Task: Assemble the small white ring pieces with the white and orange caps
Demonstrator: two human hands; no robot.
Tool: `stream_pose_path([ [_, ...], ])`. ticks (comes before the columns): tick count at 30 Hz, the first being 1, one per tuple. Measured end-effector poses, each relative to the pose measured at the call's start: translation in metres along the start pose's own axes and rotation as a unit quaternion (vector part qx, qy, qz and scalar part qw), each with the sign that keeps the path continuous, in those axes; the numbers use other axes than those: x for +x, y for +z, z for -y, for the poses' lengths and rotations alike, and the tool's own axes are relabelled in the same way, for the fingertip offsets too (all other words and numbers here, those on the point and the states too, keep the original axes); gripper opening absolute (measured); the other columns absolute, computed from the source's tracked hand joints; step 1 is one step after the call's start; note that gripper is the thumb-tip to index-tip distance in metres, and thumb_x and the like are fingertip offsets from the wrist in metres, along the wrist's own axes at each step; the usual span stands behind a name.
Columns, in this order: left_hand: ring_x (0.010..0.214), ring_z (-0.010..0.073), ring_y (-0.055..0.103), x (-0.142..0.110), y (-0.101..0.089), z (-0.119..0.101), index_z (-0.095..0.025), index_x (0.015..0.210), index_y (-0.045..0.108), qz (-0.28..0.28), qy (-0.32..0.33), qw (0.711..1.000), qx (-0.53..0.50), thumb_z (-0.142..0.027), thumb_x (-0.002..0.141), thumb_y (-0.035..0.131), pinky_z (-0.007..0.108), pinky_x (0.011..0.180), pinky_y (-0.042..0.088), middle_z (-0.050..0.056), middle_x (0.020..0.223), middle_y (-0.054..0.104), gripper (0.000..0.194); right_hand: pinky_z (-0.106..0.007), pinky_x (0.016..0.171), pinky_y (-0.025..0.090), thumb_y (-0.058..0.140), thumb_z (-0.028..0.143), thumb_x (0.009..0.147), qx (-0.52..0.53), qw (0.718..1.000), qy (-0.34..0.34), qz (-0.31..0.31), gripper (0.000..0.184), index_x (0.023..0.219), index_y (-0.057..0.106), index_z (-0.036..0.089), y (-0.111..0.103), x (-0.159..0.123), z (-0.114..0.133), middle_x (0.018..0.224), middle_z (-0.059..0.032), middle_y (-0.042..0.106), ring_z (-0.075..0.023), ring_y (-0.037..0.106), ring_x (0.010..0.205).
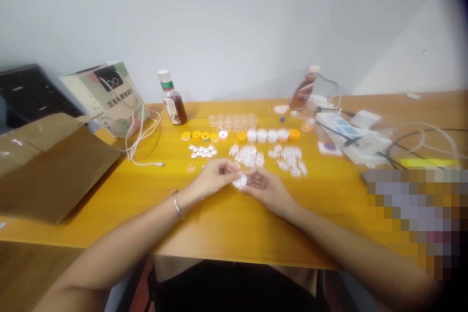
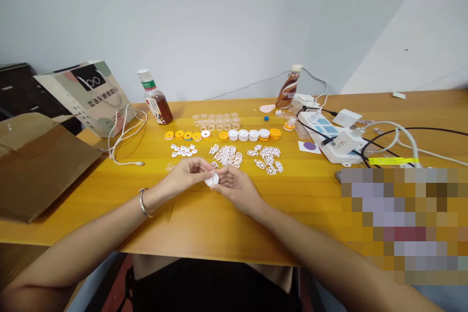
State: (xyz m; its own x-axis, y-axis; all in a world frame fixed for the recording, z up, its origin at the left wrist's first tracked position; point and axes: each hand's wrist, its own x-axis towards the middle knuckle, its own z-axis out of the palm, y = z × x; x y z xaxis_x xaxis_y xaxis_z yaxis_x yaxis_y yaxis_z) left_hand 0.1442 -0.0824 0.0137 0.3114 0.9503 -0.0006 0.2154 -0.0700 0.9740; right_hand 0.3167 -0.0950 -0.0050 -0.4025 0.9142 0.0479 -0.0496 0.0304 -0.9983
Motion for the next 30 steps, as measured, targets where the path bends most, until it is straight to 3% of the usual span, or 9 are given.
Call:
stream_pose_path([
  [5, 0.068, 0.0106, 0.058, -0.001, -0.003, -0.003, -0.012, 0.08, 0.061, 0.007, 0.005, 1.0, 0.011, -0.026, 0.072, 0.065, 0.026, 0.068, 0.046, 0.003, 0.077, 0.065, 0.016, -0.037, 0.086, 0.048, 0.073, 0.027, 0.063, 0.003, 1.0, 0.001, -0.002, 0.027, 0.083, 0.055, 0.021, -0.001, 0.0, 0.0, 0.085, -0.0014, 0.066, -0.0152, 0.063, 0.082],
  [9, 0.071, 0.0122, 0.058, 0.01, -0.013, -0.007, -0.013, 0.085, 0.063, -0.017, 0.067, 0.99, 0.121, -0.027, 0.079, 0.056, 0.026, 0.067, 0.045, 0.004, 0.08, 0.066, 0.016, -0.036, 0.085, 0.047, 0.073, 0.026, 0.061, 0.006, 1.0, 0.008, -0.027, 0.03, 0.083, 0.055, 0.021, -0.003, 0.004, -0.001, 0.086, -0.0019, 0.065, -0.0145, 0.061, 0.081],
  [11, 0.075, 0.0137, 0.058, 0.025, -0.019, -0.008, -0.014, 0.088, 0.062, -0.049, 0.105, 0.974, 0.196, -0.026, 0.081, 0.054, 0.027, 0.069, 0.045, 0.005, 0.084, 0.065, 0.017, -0.035, 0.084, 0.047, 0.073, 0.025, 0.06, 0.008, 0.999, 0.007, -0.043, 0.031, 0.084, 0.055, 0.02, -0.004, 0.006, -0.002, 0.085, -0.0019, 0.064, -0.0138, 0.061, 0.08],
  [14, 0.084, 0.0159, 0.057, 0.059, -0.026, -0.01, -0.014, 0.092, 0.061, -0.073, 0.177, 0.927, 0.324, -0.021, 0.082, 0.051, 0.03, 0.079, 0.044, 0.006, 0.091, 0.063, 0.016, -0.032, 0.082, 0.047, 0.071, 0.025, 0.061, 0.003, 0.997, -0.005, -0.076, 0.032, 0.087, 0.054, 0.02, -0.006, 0.008, -0.003, 0.082, -0.0012, 0.061, -0.0127, 0.059, 0.076],
  [16, 0.091, 0.0176, 0.054, 0.083, -0.027, -0.011, -0.014, 0.091, 0.061, -0.039, 0.211, 0.894, 0.394, -0.016, 0.081, 0.05, 0.032, 0.085, 0.041, 0.007, 0.093, 0.062, 0.015, -0.032, 0.079, 0.047, 0.07, 0.025, 0.061, -0.004, 0.996, -0.01, -0.09, 0.033, 0.09, 0.054, 0.02, -0.006, 0.009, -0.004, 0.079, -0.0005, 0.06, -0.0122, 0.058, 0.074],
  [18, 0.09, 0.0185, 0.053, 0.103, -0.025, -0.009, -0.013, 0.085, 0.062, -0.023, 0.213, 0.887, 0.41, -0.011, 0.078, 0.05, 0.033, 0.086, 0.04, 0.007, 0.089, 0.06, 0.014, -0.031, 0.077, 0.048, 0.069, 0.024, 0.061, -0.005, 0.995, -0.011, -0.095, 0.034, 0.091, 0.053, 0.02, -0.007, 0.009, -0.003, 0.078, 0.0, 0.059, -0.0118, 0.058, 0.072],
  [21, 0.086, 0.0196, 0.053, 0.125, -0.019, -0.002, -0.012, 0.074, 0.061, -0.024, 0.197, 0.892, 0.406, -0.006, 0.072, 0.053, 0.035, 0.084, 0.04, 0.007, 0.082, 0.057, 0.011, -0.031, 0.077, 0.048, 0.068, 0.023, 0.062, -0.002, 0.995, -0.011, -0.096, 0.033, 0.091, 0.053, 0.02, -0.007, 0.009, -0.002, 0.078, -0.0002, 0.059, -0.012, 0.058, 0.072],
  [25, 0.082, 0.0189, 0.052, 0.135, -0.017, 0.001, -0.012, 0.066, 0.058, -0.034, 0.178, 0.91, 0.372, -0.006, 0.069, 0.056, 0.035, 0.082, 0.04, 0.007, 0.08, 0.056, 0.007, -0.031, 0.077, 0.049, 0.069, 0.023, 0.062, -0.005, 0.995, -0.012, -0.096, 0.034, 0.091, 0.054, 0.02, -0.008, 0.008, 0.0, 0.078, -0.0008, 0.061, -0.0129, 0.059, 0.073],
  [30, 0.085, 0.0148, 0.053, 0.108, -0.03, -0.015, -0.013, 0.079, 0.056, -0.042, 0.167, 0.945, 0.279, -0.022, 0.08, 0.052, 0.03, 0.081, 0.041, 0.005, 0.088, 0.058, 0.011, -0.032, 0.078, 0.05, 0.07, 0.025, 0.062, -0.001, 0.994, -0.024, -0.106, 0.034, 0.093, 0.056, 0.02, -0.009, 0.005, 0.007, 0.078, -0.001, 0.063, -0.0131, 0.061, 0.073],
])
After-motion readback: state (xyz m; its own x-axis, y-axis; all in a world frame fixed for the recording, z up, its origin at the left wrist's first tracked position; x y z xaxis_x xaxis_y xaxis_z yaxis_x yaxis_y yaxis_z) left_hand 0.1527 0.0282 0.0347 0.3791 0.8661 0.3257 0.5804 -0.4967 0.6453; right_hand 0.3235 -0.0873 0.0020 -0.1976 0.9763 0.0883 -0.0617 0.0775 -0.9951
